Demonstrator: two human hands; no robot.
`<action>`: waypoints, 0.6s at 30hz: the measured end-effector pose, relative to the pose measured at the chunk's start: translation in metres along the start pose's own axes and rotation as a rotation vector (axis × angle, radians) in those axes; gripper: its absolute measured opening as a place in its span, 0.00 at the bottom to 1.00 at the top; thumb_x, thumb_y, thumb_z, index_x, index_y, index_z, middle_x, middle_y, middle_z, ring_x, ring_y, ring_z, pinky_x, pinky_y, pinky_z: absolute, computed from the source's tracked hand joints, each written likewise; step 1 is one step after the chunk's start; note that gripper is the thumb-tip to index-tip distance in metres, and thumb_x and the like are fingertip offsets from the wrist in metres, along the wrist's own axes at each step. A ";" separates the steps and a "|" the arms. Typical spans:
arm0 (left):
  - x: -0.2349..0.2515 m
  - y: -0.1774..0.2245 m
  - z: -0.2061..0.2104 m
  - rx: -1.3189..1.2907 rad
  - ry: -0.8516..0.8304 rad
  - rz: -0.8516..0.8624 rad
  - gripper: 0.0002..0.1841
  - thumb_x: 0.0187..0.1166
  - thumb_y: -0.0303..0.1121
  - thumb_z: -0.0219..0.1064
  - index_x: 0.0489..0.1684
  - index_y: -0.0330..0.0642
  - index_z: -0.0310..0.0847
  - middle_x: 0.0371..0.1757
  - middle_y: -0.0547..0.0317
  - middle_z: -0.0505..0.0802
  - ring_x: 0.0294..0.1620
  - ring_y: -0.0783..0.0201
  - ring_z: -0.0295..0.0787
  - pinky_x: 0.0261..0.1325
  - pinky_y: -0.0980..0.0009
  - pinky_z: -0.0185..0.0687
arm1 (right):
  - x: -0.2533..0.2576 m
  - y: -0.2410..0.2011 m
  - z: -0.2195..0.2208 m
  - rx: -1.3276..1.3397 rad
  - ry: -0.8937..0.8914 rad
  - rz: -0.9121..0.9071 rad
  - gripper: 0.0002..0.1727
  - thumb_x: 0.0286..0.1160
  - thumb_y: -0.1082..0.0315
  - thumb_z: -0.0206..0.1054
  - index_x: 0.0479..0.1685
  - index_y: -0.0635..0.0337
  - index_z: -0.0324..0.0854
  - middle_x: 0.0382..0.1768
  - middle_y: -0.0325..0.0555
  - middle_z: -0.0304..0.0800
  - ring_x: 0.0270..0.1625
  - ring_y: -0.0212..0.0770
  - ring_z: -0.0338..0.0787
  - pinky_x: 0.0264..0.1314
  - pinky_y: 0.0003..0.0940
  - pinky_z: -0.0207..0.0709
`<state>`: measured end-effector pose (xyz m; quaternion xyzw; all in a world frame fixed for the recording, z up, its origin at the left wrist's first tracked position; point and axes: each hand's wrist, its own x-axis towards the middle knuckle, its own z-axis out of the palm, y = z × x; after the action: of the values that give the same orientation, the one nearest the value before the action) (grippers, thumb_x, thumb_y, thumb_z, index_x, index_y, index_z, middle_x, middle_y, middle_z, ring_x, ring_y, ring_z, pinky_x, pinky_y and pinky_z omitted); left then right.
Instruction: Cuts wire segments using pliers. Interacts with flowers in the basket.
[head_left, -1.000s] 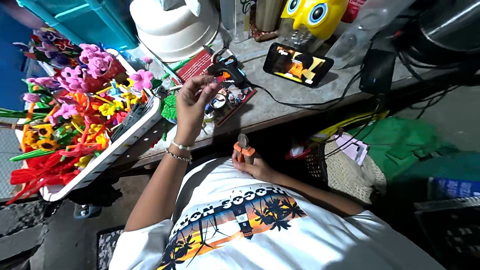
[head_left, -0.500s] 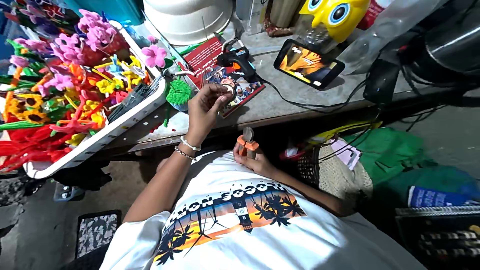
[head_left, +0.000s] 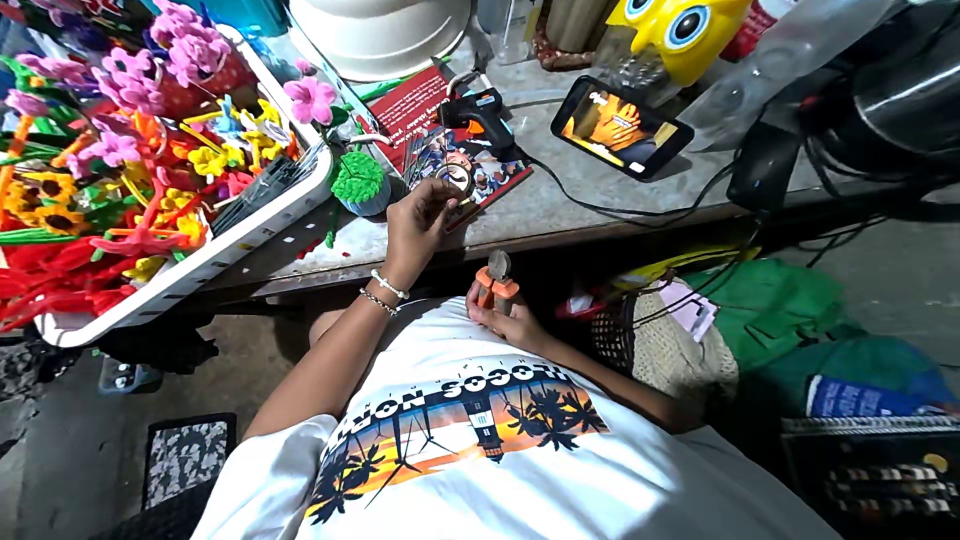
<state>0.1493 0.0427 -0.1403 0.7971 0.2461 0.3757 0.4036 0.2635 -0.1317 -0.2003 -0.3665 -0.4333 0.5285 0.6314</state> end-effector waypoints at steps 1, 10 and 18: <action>-0.003 0.005 -0.001 0.027 -0.022 0.002 0.12 0.80 0.19 0.67 0.59 0.32 0.80 0.52 0.51 0.94 0.49 0.70 0.93 0.57 0.74 0.88 | 0.000 0.000 0.000 0.000 0.002 -0.004 0.08 0.78 0.68 0.66 0.49 0.60 0.77 0.38 0.30 0.85 0.39 0.23 0.83 0.43 0.21 0.79; -0.007 0.019 0.001 0.184 -0.049 0.053 0.19 0.82 0.19 0.63 0.72 0.33 0.78 0.55 0.48 0.94 0.47 0.67 0.93 0.54 0.72 0.88 | -0.001 -0.001 0.002 0.028 0.004 -0.019 0.08 0.78 0.69 0.66 0.49 0.60 0.77 0.39 0.30 0.85 0.39 0.23 0.84 0.44 0.21 0.79; -0.004 0.008 0.000 0.112 -0.001 -0.003 0.18 0.80 0.18 0.64 0.68 0.33 0.80 0.56 0.49 0.95 0.52 0.67 0.94 0.59 0.72 0.87 | -0.001 0.001 0.002 0.009 -0.005 -0.026 0.08 0.77 0.69 0.66 0.50 0.60 0.77 0.38 0.30 0.85 0.38 0.22 0.83 0.41 0.20 0.78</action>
<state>0.1472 0.0356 -0.1354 0.8183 0.2680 0.3603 0.3590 0.2618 -0.1326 -0.2006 -0.3564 -0.4373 0.5230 0.6389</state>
